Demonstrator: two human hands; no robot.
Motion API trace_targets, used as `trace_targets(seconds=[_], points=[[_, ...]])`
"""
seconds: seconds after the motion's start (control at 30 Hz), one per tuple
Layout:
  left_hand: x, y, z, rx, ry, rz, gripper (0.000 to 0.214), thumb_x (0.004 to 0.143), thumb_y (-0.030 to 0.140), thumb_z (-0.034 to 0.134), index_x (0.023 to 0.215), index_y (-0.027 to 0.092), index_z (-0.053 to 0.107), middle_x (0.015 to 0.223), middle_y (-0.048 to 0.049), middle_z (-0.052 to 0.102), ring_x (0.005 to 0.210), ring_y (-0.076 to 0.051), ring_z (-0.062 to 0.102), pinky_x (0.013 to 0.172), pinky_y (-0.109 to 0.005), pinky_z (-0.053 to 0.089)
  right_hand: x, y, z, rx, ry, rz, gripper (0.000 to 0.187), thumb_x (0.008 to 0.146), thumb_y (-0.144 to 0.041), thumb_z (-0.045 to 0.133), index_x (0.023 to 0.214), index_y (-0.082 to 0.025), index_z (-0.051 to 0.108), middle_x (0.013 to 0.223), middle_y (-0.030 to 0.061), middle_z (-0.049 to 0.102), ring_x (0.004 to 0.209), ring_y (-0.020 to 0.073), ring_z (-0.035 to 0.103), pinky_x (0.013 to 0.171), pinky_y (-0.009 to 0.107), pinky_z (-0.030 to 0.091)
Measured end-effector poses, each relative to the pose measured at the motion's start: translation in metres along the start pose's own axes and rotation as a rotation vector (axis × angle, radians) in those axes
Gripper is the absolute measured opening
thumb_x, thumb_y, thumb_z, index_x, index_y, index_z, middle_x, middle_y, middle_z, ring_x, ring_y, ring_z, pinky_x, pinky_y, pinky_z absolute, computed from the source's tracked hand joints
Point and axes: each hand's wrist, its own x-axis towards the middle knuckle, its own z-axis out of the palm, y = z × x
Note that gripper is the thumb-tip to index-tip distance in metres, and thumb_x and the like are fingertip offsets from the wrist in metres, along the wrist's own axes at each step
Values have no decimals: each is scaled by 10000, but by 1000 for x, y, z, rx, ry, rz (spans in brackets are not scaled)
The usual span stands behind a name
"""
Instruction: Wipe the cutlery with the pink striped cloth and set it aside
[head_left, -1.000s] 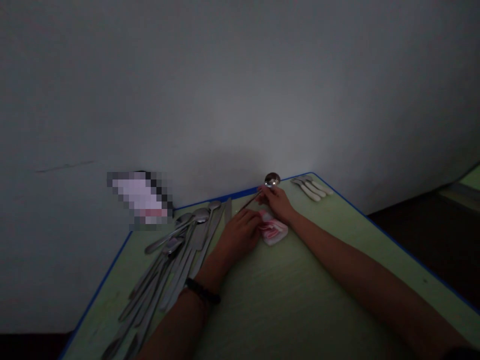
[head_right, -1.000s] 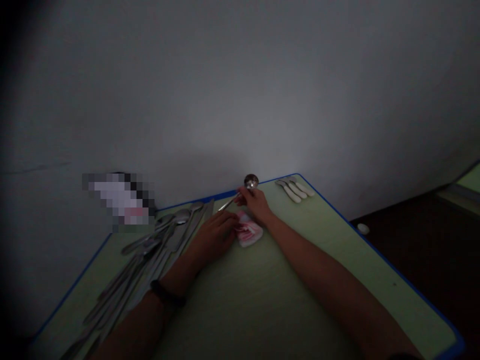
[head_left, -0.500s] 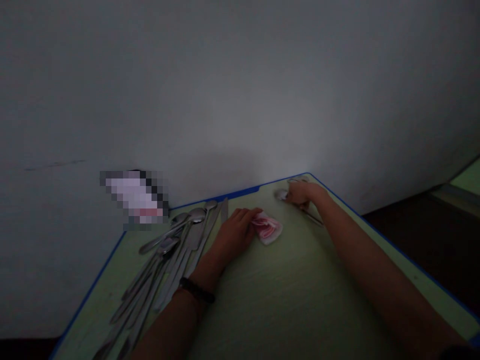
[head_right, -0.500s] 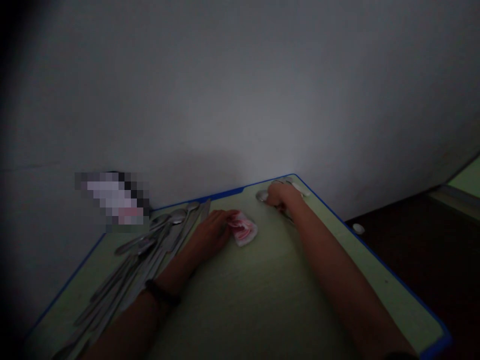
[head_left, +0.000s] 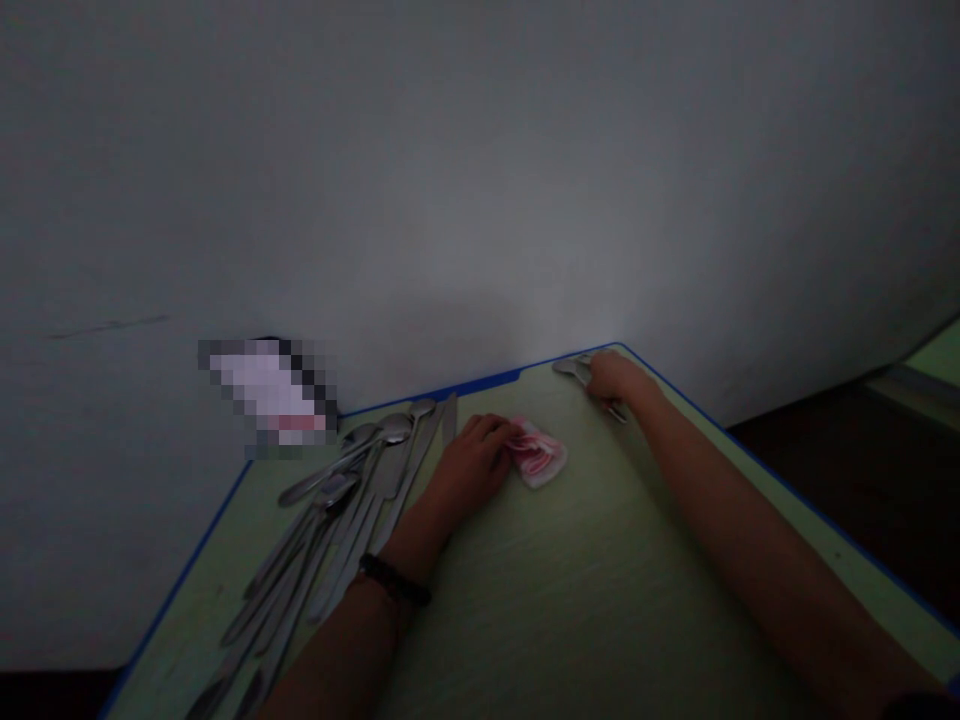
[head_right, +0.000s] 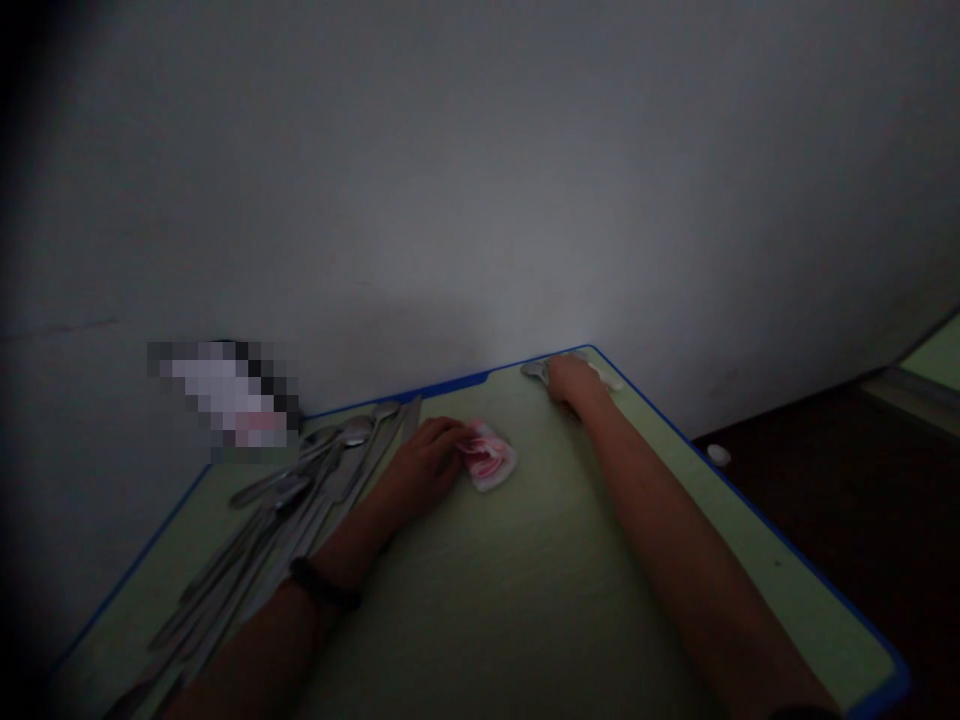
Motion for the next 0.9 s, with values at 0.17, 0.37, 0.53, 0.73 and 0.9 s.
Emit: trace_targets(seconds=[0.17, 0.37, 0.53, 0.73, 0.9], points=[[0, 1, 0, 19, -4, -1, 319, 841, 130, 465, 1138, 196, 561, 1094, -82, 578, 1040, -211, 510, 901, -373, 448, 0, -5, 1, -74, -37, 54, 233, 704, -156, 607, 912, -83, 683, 764, 169, 683, 788, 265, 669, 695, 350, 517], [0, 2, 0, 18, -6, -5, 308, 856, 132, 444, 1138, 185, 558, 1093, -80, 577, 1035, -206, 505, 905, -362, 442, -6, -10, -5, -92, -141, 49, 160, 718, -144, 591, 814, -75, 697, 710, 157, 680, 719, 239, 674, 671, 337, 527], [0, 1, 0, 16, -2, -5, 331, 847, 119, 445, 1157, 182, 545, 1114, -83, 570, 1048, -210, 499, 912, -373, 437, -11, -10, -3, -87, -148, 83, 190, 757, -163, 549, 832, -71, 697, 740, 158, 695, 678, 207, 675, 652, 297, 521], [-1, 3, 2, 17, -5, -19, 313, 846, 128, 455, 1137, 188, 552, 1111, -78, 572, 1052, -205, 503, 916, -369, 439, -11, -23, -13, -197, 26, -18, 356, 757, -301, 597, 1026, -74, 648, 1090, 235, 626, 997, 303, 612, 790, 361, 474], [4, 6, -11, 68, -75, -12, 324, 840, 141, 466, 1145, 207, 555, 1118, -70, 582, 1045, -200, 520, 911, -357, 442, -28, -49, -17, -11, -213, -344, 432, 767, -538, 543, 732, -125, 662, 649, 101, 630, 598, 175, 593, 588, 283, 447]])
